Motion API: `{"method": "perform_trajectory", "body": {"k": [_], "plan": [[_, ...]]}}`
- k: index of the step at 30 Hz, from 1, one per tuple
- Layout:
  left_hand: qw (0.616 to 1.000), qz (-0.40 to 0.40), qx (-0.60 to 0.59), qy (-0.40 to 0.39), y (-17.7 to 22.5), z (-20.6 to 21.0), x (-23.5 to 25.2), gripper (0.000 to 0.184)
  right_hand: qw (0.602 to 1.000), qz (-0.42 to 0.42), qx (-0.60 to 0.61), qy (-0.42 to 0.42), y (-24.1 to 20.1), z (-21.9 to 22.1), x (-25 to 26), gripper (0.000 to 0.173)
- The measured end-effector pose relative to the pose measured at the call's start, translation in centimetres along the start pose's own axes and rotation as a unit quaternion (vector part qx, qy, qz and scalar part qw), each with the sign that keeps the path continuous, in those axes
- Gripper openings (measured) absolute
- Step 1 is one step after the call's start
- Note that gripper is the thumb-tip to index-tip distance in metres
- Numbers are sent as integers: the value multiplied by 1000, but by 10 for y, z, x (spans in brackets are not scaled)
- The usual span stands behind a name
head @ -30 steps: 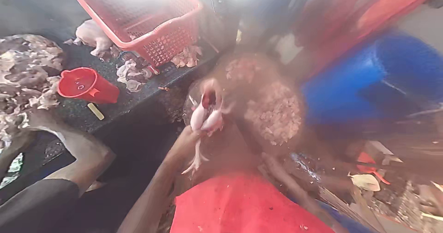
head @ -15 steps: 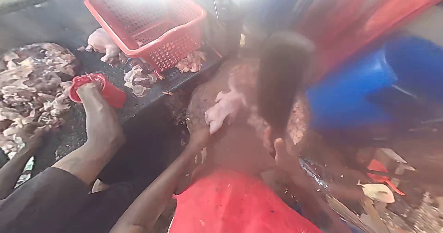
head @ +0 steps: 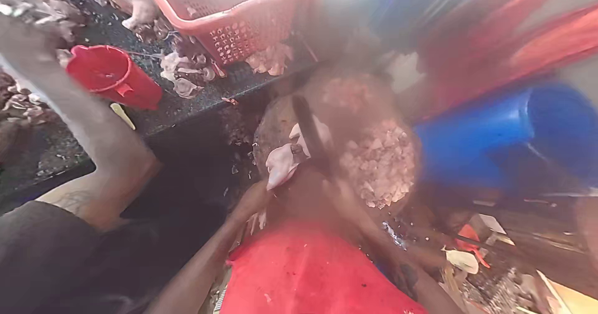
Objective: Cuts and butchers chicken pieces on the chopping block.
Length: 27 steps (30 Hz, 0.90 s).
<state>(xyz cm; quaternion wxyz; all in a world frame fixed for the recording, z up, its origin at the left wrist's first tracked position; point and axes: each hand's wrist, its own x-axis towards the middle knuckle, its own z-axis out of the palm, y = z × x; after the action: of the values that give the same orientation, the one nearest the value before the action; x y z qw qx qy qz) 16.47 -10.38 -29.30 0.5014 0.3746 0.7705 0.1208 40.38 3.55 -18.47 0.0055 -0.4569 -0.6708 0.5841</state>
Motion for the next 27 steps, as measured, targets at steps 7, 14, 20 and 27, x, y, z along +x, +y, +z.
{"method": "perform_trajectory", "body": {"k": [7,14,20,27], "plan": [[997,31,-68,21,-8,-4,-11,40,982,97,-147,-71,42,16,32,45],[976,7,-218,15,-20,-43,-69,30,991,106,-85,-19,99,-22,2,38],[978,59,-195,-38,40,-35,-60,28,993,45,-93,63,59,-18,-20,43],[982,30,-182,-52,38,14,-53,34,984,52,-168,-37,54,0,-6,43]]}}
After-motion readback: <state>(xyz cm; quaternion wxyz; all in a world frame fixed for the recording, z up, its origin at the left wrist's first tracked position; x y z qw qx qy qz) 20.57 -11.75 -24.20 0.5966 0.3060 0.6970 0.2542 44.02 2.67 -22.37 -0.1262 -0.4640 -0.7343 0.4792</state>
